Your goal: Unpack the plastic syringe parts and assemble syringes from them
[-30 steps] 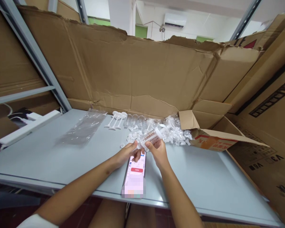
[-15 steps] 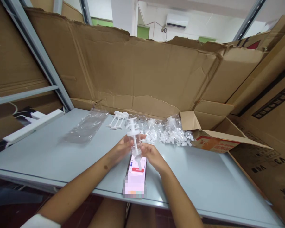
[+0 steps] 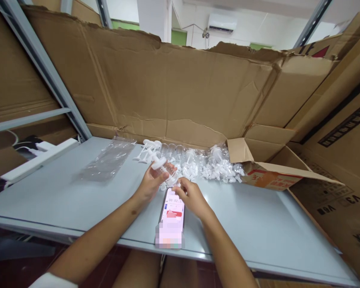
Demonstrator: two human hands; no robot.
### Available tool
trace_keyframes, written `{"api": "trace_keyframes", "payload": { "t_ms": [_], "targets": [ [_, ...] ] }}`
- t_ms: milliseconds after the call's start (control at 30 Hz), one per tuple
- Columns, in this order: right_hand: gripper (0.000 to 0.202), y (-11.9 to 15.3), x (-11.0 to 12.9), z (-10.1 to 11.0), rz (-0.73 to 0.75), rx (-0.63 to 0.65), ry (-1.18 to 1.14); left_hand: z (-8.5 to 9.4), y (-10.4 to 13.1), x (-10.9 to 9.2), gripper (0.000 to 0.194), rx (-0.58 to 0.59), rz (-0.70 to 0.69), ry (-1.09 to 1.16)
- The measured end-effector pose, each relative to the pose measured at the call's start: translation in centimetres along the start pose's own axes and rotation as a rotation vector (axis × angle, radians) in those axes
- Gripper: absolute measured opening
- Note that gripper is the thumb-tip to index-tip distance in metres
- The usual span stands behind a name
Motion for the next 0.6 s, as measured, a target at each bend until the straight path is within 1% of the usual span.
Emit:
{"api": "trace_keyframes", "payload": {
  "t_ms": [67, 100, 133, 200, 233, 300, 367, 433, 500, 567, 600],
  "targets": [
    [0.017, -0.09, -0.17, 0.25, 0.029, -0.125, 0.033, -0.01, -0.03, -0.03, 0.043, -0.022, 0.009, 0.015],
    [0.019, -0.17, -0.28, 0.39, 0.019, -0.144, -0.002, 0.03, -0.09, -0.10, 0.044, -0.039, 0.018, 0.025],
    [0.026, -0.27, -0.40, 0.48, -0.012, -0.112, -0.082, 0.09, -0.17, -0.20, 0.044, -0.060, 0.026, 0.036],
    [0.043, -0.37, -0.55, 0.42, -0.135, 0.111, -0.275, 0.23, -0.33, -0.43, 0.045, -0.096, 0.031, 0.053],
    [0.044, -0.35, -0.52, 0.41, -0.191, 0.200, -0.362, 0.27, -0.39, -0.53, 0.045, -0.101, 0.032, 0.060],
    [0.048, -0.26, -0.40, 0.38, -0.293, 0.278, -0.494, 0.28, -0.44, -0.62, 0.044, -0.085, 0.035, 0.074],
    [0.052, -0.16, -0.27, 0.16, -0.349, 0.291, -0.553, 0.24, -0.40, -0.57, 0.043, -0.054, 0.045, 0.085],
    [0.044, -0.15, -0.21, -0.14, -0.325, 0.248, -0.552, 0.25, -0.34, -0.41, 0.043, -0.044, 0.045, 0.095],
    [0.032, -0.23, -0.27, -0.32, -0.241, 0.136, -0.503, 0.29, -0.32, -0.20, 0.042, -0.046, 0.044, 0.110],
    [0.025, -0.28, -0.37, -0.35, -0.149, 0.008, -0.412, 0.30, -0.31, 0.02, 0.042, -0.046, 0.054, 0.125],
    [0.024, -0.26, -0.41, -0.37, -0.125, -0.022, -0.378, 0.28, -0.30, 0.11, 0.042, -0.043, 0.061, 0.128]
  ]
}}
Point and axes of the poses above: each hand's wrist, its own y-axis away from the middle knuckle, its own z-axis out of the back of the hand, x = y × z, the point moved 2 cm from there along -y, towards the middle knuckle, and after that the axes turned 7 degrees about -x, right-handed, at the moved point
